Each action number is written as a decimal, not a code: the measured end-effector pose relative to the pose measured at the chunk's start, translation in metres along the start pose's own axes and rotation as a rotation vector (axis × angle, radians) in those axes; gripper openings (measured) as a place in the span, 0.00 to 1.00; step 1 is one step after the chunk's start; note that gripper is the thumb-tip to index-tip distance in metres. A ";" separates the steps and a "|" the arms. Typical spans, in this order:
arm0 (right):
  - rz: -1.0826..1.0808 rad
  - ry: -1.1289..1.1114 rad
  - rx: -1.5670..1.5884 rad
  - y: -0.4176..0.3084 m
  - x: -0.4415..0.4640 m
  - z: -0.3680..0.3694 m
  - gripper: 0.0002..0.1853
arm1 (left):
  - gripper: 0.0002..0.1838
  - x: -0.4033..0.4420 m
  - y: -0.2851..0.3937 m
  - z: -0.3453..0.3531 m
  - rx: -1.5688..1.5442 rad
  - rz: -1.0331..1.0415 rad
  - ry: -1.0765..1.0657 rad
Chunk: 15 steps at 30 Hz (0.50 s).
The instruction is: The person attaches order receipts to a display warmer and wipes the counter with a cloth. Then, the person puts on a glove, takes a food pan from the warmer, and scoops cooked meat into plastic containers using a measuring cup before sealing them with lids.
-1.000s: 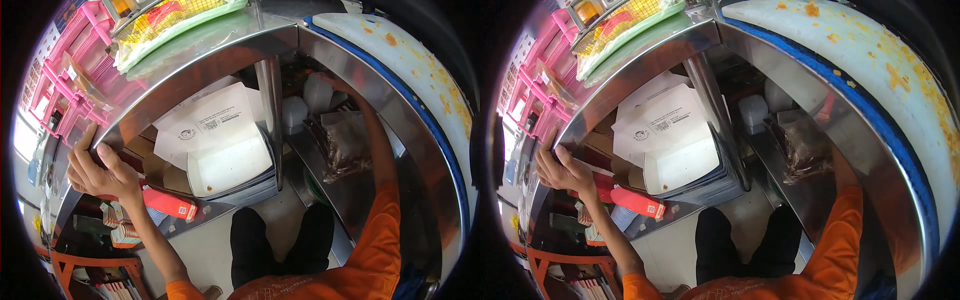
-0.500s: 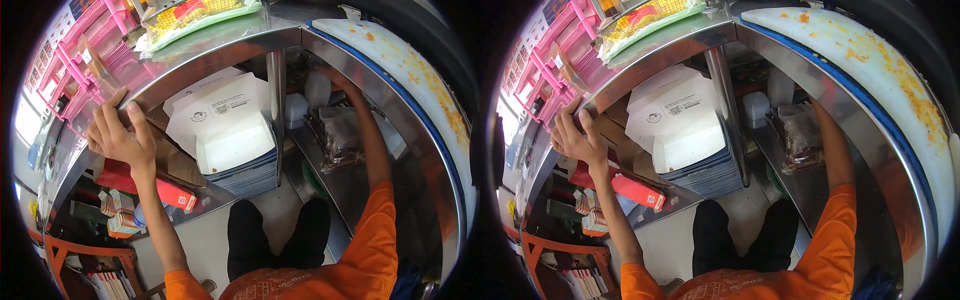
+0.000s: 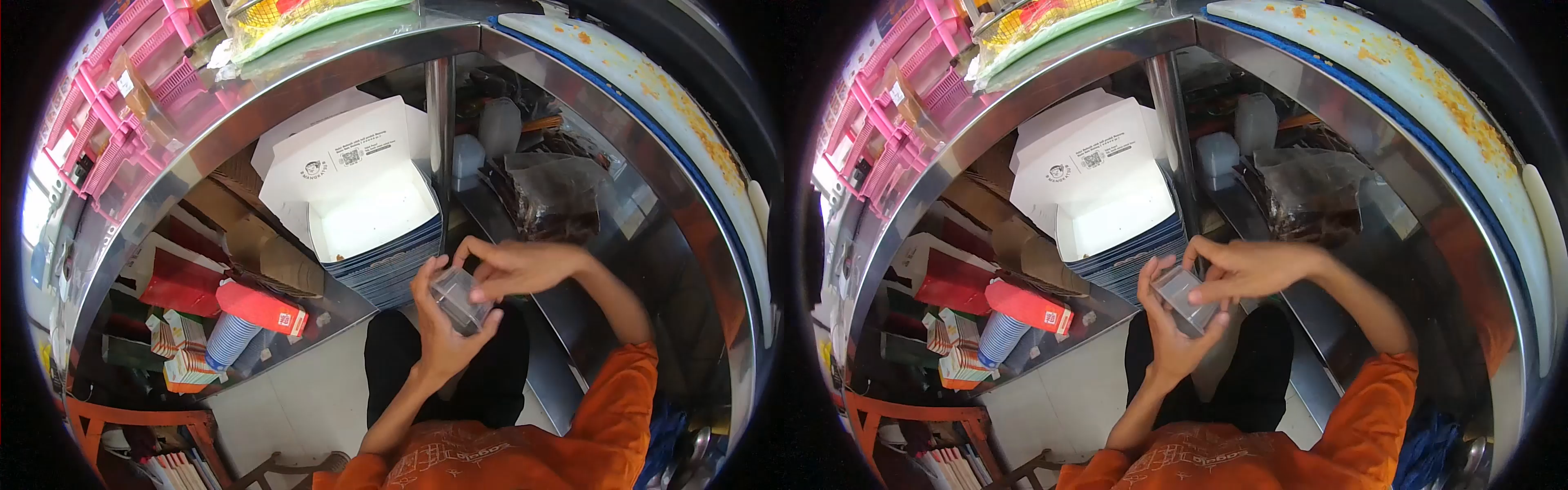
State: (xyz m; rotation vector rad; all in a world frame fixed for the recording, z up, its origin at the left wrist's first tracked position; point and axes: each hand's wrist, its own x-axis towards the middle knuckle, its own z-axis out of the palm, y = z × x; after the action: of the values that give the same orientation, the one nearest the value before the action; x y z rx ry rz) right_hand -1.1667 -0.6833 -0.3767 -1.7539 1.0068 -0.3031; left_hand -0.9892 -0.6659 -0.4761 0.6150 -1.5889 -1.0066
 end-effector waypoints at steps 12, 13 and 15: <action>0.542 1.185 -0.797 0.151 0.146 -0.123 0.18 | 0.52 -0.132 -0.045 -0.084 0.531 -0.371 -0.299; 0.605 1.182 -0.771 0.146 0.151 -0.125 0.22 | 0.52 -0.149 -0.047 -0.089 0.515 -0.452 -0.293; 0.736 1.154 -0.722 0.137 0.156 -0.124 0.30 | 0.52 -0.177 -0.051 -0.102 0.528 -0.562 -0.262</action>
State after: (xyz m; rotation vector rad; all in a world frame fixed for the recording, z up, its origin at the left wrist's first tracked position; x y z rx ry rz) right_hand -1.2144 -0.8952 -0.4825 -1.5758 2.7674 -0.5227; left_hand -0.8513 -0.5760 -0.6071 1.3950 -1.9870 -1.1004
